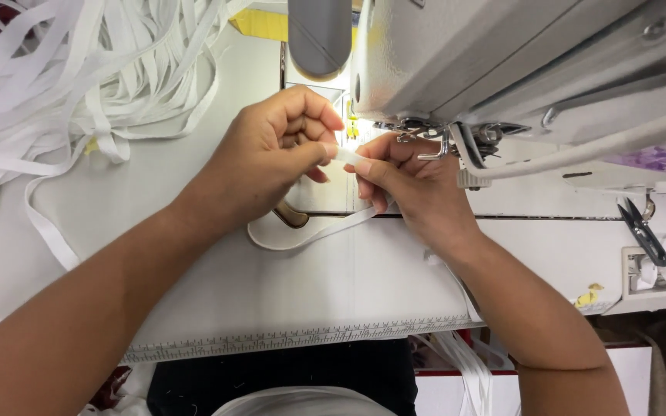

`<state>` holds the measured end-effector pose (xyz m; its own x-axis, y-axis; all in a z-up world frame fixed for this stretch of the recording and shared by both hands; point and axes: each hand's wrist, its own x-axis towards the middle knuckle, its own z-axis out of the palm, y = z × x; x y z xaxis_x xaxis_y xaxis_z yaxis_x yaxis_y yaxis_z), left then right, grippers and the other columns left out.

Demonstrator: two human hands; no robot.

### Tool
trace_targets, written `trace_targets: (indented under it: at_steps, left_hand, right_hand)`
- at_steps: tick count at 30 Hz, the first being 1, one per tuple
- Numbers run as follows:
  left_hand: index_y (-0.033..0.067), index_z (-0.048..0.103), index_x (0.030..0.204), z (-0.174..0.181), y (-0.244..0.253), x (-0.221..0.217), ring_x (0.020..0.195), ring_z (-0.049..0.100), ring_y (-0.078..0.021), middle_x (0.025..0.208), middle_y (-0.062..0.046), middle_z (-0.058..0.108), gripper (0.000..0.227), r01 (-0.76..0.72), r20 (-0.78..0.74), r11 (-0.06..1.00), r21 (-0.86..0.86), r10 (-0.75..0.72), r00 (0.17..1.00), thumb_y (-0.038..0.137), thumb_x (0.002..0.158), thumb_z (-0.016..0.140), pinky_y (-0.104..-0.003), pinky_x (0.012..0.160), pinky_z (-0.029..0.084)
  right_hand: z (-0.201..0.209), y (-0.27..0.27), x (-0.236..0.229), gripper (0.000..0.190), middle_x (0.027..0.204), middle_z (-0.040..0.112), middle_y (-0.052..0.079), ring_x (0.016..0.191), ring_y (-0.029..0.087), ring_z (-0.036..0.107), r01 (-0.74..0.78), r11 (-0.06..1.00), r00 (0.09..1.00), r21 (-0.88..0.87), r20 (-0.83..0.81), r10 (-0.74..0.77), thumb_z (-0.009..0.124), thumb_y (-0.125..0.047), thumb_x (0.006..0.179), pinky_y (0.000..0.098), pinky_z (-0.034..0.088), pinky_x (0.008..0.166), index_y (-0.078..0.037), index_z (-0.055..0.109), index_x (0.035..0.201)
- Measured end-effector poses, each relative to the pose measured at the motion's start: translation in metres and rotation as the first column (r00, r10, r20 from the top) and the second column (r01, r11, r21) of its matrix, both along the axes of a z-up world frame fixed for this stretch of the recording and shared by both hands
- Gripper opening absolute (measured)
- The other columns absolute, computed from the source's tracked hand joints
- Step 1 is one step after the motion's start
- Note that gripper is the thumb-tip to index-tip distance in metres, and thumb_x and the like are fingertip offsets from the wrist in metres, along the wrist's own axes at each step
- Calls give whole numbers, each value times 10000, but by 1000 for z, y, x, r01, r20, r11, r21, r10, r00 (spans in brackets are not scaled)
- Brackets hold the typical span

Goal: Sewing and folding white fabric strips using an industrial sewing machine.

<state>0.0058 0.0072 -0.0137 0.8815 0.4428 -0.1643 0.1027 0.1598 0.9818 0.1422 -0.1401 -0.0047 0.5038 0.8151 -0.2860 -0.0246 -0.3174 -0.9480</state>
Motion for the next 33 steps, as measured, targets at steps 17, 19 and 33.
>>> trace_targets:
  at_steps: [17, 19, 33]
  left_hand:
    - [61, 569, 1041, -4, 12, -3, 817, 602, -93, 899, -39, 612, 122, -238, 189, 914, 329, 183, 965, 14, 943, 624, -226, 664, 635]
    - [95, 571, 1039, -4, 33, -5, 739, 631, -86, 865, 1, 644, 142, -227, 120, 880, 417, 194, 974, 39, 926, 636, -231, 659, 578]
    - [111, 594, 975, 7, 66, -23, 704, 648, -115, 806, 1, 718, 116, -55, -52, 938, 341, 77, 996, 49, 879, 576, -232, 687, 557]
  right_hand:
    - [-35, -10, 12, 217, 932, 659, 9, 712, 105, 606, 39, 997, 983, 72, 178, -51, 715, -131, 919, 223, 540, 654, -33, 681, 1109]
    - [-24, -11, 7, 210, 900, 628, -24, 751, 83, 566, -57, 997, 913, 52, 407, 30, 690, -150, 944, 216, 496, 710, -70, 699, 1138]
    - [-18, -15, 6, 158, 1126, 684, 45, 1085, 215, 643, -333, 941, 499, 59, 858, 123, 652, -94, 973, 343, 518, 954, -94, 709, 1121]
